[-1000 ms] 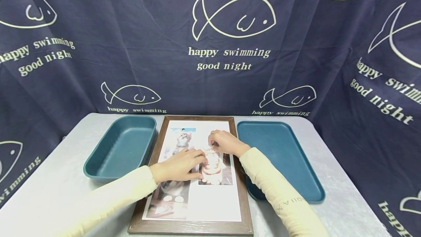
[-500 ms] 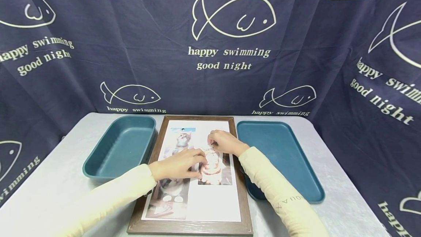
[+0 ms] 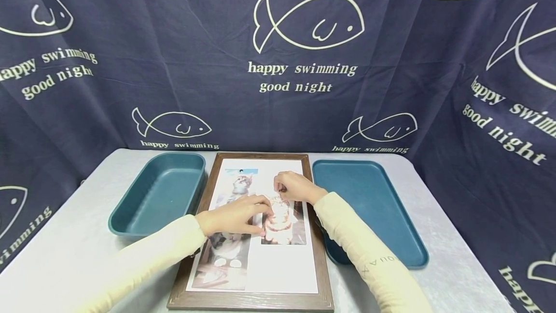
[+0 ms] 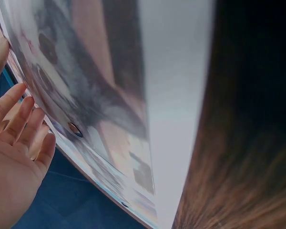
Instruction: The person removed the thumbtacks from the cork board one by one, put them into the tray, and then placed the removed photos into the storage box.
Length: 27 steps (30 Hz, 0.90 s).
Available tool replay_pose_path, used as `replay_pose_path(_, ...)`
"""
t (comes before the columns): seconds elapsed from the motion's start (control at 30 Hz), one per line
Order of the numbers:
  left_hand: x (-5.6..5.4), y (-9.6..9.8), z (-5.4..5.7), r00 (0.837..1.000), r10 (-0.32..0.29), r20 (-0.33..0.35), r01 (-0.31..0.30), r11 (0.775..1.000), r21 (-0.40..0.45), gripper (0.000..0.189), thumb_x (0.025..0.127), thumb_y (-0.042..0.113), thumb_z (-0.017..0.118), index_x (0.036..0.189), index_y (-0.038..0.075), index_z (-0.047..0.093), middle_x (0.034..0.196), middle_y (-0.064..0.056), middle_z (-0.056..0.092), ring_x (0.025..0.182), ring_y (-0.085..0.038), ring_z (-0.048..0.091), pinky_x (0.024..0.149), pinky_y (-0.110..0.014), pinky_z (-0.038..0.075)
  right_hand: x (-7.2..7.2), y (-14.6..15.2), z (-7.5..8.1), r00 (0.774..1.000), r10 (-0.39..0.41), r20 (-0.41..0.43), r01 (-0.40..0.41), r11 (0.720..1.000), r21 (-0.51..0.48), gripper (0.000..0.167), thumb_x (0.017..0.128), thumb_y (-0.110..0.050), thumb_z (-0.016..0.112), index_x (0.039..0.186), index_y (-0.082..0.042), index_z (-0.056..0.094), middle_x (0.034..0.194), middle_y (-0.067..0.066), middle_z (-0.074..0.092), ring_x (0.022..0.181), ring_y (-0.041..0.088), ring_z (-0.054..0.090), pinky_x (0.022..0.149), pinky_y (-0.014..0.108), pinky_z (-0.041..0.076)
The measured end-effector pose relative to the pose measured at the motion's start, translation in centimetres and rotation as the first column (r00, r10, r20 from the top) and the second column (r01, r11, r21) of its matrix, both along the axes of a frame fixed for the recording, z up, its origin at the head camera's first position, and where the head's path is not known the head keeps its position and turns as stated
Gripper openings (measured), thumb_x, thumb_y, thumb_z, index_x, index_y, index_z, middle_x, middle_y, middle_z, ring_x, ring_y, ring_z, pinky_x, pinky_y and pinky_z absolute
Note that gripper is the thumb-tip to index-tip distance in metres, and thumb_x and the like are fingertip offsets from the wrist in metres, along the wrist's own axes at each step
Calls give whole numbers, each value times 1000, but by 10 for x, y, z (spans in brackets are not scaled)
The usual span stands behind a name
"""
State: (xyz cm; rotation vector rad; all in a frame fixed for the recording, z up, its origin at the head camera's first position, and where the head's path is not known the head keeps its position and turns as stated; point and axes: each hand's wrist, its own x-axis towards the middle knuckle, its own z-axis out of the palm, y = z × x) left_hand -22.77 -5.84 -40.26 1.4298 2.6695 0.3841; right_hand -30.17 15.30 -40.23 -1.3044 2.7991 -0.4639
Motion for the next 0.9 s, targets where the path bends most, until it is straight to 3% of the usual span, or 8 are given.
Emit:
replay_pose_path(0.43, 1, 1, 1, 999, 42, 26, -41, 999, -22, 46, 80, 45, 65, 118, 19, 59, 118, 6, 51, 110, -11, 49, 92, -33, 38, -2, 0, 0, 1000, 9, 27, -8, 1000, -27, 16, 68, 0, 66, 79, -10, 60, 74, -1, 55, 68, 7, 48, 64, 20, 41)
replay_pose_path(0.9, 2, 1, 2, 998, 54, 37, -53, 998, -31, 47, 80, 45, 65, 119, 19, 58, 120, 6, 50, 112, -10, 49, 93, -34, 37, -3, -1, 0, 999, -37, 32, 37, 999, -24, 18, 66, 0, 65, 78, -12, 60, 72, -4, 57, 67, 5, 49, 64, 20, 42)
